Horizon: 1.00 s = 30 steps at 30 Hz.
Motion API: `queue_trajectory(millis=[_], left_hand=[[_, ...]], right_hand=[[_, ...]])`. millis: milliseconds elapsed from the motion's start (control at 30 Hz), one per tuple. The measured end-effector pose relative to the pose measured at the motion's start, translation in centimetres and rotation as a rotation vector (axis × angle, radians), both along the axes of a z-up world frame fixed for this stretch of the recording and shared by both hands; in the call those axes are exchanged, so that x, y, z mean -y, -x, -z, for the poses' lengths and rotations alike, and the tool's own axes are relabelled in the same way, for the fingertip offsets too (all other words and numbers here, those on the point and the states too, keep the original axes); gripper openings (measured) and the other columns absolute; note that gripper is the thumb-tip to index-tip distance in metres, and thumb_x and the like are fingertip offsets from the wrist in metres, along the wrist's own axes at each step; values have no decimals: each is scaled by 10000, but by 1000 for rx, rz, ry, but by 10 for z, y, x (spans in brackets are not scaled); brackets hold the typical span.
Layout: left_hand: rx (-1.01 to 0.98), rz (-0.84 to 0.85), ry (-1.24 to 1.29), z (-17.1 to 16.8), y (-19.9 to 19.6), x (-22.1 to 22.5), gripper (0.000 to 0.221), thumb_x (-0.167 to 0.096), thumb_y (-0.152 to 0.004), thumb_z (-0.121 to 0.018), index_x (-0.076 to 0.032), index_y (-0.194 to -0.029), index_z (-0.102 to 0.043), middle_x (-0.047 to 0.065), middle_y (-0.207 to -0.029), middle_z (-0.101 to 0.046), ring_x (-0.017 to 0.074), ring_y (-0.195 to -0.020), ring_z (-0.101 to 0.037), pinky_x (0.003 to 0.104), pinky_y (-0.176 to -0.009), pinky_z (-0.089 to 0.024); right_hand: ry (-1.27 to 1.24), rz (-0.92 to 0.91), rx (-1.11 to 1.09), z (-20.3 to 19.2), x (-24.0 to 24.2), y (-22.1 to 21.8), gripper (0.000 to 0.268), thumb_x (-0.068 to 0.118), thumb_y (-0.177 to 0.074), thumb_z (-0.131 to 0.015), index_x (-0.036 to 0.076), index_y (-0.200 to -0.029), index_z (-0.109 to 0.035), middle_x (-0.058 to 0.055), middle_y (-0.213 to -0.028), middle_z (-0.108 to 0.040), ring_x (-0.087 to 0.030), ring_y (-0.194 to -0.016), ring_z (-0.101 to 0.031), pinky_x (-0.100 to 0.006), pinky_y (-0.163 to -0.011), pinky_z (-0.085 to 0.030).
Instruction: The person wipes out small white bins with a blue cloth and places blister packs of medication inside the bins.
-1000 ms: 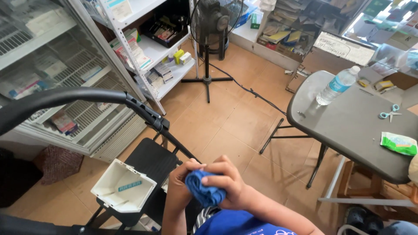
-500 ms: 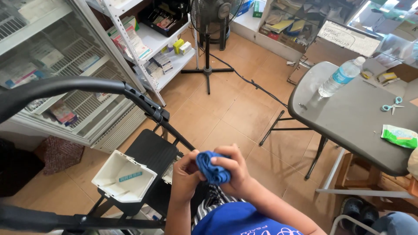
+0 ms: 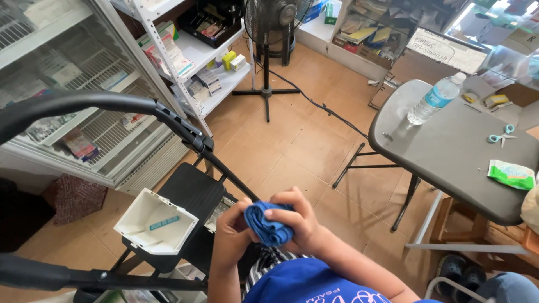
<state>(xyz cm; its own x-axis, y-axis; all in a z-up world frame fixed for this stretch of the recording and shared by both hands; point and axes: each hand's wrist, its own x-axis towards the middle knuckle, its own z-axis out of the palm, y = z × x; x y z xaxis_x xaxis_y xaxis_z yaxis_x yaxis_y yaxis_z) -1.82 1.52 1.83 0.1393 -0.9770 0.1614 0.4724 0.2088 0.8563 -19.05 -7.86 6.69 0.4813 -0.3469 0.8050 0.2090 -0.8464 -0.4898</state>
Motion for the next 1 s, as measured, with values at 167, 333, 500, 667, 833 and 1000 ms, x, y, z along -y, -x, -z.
queue_trajectory(millis=[167,333,500,667,833,1000], left_hand=[[27,-65,14,-11,3,3,361,-93,-795,-898,-6,-1072,-684,16,-954,-641,101,-877,-632,225,-758,-502],[87,-233,-83,-18,12,3,363,-41,-816,-802,-22,-1147,-654,30,-994,-683,106,-900,-650,228,-803,-520],[136,-398,-23,-1,9,-1,271,51,-853,-743,-28,-1074,-607,40,-977,-611,110,-913,-594,225,-822,-482],[-31,-471,29,-7,2,2,225,84,-904,-703,-60,-998,-557,50,-934,-596,131,-893,-619,243,-806,-508],[24,-634,0,-6,-3,12,220,89,-912,-693,-51,-1027,-568,51,-982,-614,109,-883,-617,235,-792,-510],[205,-640,-147,-9,0,19,215,21,-906,-675,-15,-1111,-621,69,-1108,-747,93,-905,-685,229,-794,-561]], right_hand=[[78,131,3,0,4,5,520,139,-886,-799,143,-1336,-540,-146,-1177,-566,-266,-882,-584,-383,-772,-501],[86,-43,0,2,3,-2,571,153,-865,-820,168,-1352,-523,-143,-1209,-556,-303,-964,-625,-406,-824,-525],[24,-244,-40,3,9,-17,608,149,-878,-840,132,-1381,-500,-172,-1237,-553,-339,-961,-632,-436,-833,-512],[42,-201,-43,-2,14,-29,604,125,-848,-850,136,-1362,-533,-157,-1196,-565,-317,-914,-641,-420,-790,-519],[53,-56,-138,3,21,-32,592,94,-784,-832,139,-1322,-590,-152,-1187,-600,-304,-883,-644,-383,-741,-538],[-13,-33,-62,20,34,-46,602,80,-765,-804,152,-1318,-576,-163,-1203,-565,-326,-921,-644,-409,-780,-545]])
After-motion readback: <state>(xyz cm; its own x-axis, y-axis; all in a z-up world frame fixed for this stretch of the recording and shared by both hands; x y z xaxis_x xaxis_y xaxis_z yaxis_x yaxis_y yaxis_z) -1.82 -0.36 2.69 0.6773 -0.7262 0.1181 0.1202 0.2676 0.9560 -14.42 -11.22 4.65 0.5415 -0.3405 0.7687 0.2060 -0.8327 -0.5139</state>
